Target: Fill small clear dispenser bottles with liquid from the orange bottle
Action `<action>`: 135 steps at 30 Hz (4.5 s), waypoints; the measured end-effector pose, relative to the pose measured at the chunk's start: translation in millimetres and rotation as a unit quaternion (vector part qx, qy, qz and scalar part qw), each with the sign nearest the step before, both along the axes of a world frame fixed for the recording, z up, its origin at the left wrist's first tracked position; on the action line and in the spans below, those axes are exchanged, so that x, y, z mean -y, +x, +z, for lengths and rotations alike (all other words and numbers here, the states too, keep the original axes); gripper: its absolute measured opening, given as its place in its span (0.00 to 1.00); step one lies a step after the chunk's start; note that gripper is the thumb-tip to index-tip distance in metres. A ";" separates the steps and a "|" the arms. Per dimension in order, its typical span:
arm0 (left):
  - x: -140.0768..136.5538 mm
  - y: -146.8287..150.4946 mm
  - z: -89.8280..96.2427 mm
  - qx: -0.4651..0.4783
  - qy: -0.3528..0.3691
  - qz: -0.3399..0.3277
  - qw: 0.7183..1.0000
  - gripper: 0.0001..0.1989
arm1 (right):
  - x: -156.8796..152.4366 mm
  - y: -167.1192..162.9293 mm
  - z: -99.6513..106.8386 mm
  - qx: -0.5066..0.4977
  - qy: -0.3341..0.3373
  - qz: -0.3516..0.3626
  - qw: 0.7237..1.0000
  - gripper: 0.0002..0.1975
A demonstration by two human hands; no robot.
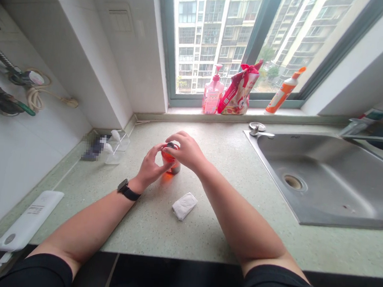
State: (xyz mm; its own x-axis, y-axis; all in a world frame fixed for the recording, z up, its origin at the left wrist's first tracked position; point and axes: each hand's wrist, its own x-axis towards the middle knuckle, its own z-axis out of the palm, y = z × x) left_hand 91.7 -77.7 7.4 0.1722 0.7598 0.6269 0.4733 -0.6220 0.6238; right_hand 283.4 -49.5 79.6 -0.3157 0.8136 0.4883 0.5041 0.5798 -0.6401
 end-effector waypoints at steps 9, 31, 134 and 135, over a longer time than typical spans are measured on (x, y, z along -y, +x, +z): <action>-0.1 -0.4 -0.8 -0.006 0.011 0.002 1.000 0.30 | -0.1 11.6 6.7 0.043 0.004 -0.025 0.999 0.06; -1.6 -0.9 -3.2 -0.010 0.018 0.000 1.000 0.31 | 6.0 8.2 11.9 0.075 0.045 0.063 0.994 0.17; -8.0 -3.6 -11.2 -0.007 -0.110 -0.089 0.990 0.46 | 14.2 126.2 -93.9 -0.001 -0.117 -0.070 0.991 0.16; -7.4 -2.7 -10.2 -0.005 -0.110 -0.082 0.991 0.46 | 13.8 125.7 -95.4 0.010 -0.111 -0.064 0.992 0.17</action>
